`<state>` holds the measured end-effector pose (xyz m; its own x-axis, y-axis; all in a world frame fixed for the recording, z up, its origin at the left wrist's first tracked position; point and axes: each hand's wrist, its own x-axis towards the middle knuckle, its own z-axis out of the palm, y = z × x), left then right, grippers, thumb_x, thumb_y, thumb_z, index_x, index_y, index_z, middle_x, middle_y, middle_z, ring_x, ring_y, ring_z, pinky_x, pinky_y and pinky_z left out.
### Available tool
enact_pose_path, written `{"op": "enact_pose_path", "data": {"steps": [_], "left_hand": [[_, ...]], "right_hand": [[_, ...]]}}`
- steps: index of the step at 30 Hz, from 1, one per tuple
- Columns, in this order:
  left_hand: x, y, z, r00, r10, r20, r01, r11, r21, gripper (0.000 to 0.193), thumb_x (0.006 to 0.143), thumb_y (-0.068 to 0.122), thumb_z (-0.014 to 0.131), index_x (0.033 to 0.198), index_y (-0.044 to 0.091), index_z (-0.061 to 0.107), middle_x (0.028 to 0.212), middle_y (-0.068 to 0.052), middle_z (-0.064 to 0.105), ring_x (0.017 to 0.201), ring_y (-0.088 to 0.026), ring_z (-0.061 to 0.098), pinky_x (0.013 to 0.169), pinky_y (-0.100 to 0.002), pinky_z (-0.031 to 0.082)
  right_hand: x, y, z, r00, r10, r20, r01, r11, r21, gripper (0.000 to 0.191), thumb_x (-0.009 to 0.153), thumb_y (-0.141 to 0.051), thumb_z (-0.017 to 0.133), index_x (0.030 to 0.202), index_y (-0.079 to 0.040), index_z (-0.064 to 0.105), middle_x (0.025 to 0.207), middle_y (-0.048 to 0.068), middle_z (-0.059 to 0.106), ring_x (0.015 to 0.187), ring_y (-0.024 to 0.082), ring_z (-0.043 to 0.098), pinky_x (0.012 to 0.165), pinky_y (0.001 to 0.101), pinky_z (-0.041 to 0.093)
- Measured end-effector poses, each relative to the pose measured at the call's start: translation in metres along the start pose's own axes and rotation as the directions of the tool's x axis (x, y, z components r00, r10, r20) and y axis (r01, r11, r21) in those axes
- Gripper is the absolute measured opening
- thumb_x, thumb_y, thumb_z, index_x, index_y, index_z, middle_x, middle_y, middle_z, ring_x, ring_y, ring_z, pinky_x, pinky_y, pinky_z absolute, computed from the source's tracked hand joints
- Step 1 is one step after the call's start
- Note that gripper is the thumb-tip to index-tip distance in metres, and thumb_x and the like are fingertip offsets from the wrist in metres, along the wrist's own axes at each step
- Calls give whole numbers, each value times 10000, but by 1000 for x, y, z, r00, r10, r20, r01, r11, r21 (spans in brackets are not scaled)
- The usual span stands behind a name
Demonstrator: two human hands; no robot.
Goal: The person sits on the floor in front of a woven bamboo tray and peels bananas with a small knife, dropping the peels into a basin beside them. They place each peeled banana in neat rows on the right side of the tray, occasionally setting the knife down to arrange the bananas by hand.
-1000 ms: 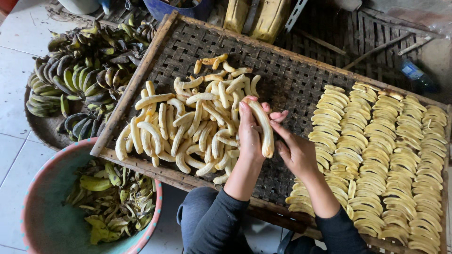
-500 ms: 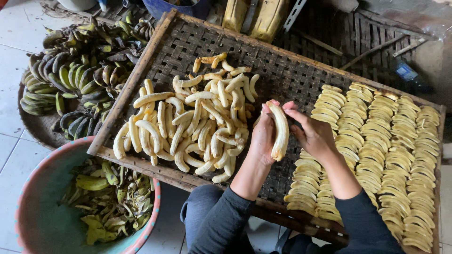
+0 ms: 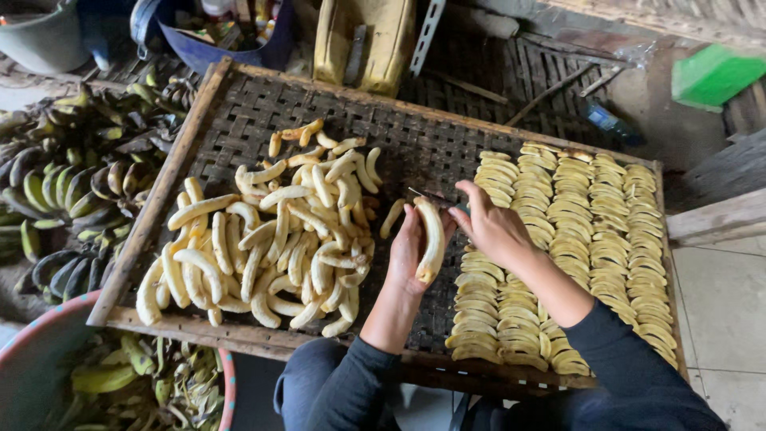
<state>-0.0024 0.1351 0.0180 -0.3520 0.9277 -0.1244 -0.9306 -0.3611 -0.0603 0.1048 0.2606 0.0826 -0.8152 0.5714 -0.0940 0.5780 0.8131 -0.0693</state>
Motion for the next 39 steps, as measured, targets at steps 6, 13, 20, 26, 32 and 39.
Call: {"op": "enact_pose_path", "data": {"steps": [6,13,20,26,32,39], "left_hand": [[20,-3,-23,993,-44,-111,61,986,158,489,1092,413,381,1400,51,494,1434,-173,563,1328,-323,553,1145,-476,449],[78,-10,-59,973,-232,-20,231,973,-12,445,1105,394,445,1209,-22,565,1153,-195,676,1068,-330,681,972,-469,541],[183,-30,-78,921,-318,225,385,828,-408,408,1152,286,407,1220,-96,533,1193,-252,657,1134,-380,643,1061,-502,520],[227,-50,-124,978,-39,-206,-14,968,-252,370,1091,239,363,1218,-82,497,1385,-295,548,1327,-437,516,1204,-559,339],[251,-69,-147,931,62,-360,-124,980,-153,349,1077,220,409,1361,21,450,1509,-256,488,1363,-389,512,1185,-514,379],[256,-77,-131,941,101,-322,-145,983,-114,420,1065,191,435,1461,54,422,1524,-244,469,1362,-363,514,1172,-461,405]], "right_hand": [[1,21,-8,834,-352,-425,467,861,203,720,883,-350,761,1460,-66,436,1258,166,613,957,306,718,693,314,625],[30,43,-9,819,-552,-159,568,737,368,529,759,-156,829,1274,-189,712,1309,-25,712,974,218,763,831,341,624],[88,111,-9,868,-427,-252,496,760,420,365,821,-122,808,1176,-147,728,1104,14,782,930,164,762,818,304,612],[175,193,-4,991,6,131,-72,858,509,227,953,-249,735,1138,-119,717,786,69,710,614,153,568,555,319,444],[253,237,21,991,72,114,-127,789,602,207,968,-229,706,1090,-63,708,863,51,749,690,124,592,613,348,491],[270,249,37,974,211,81,-225,862,455,171,998,-222,702,1110,-97,734,953,83,767,821,199,680,734,381,520]]}}
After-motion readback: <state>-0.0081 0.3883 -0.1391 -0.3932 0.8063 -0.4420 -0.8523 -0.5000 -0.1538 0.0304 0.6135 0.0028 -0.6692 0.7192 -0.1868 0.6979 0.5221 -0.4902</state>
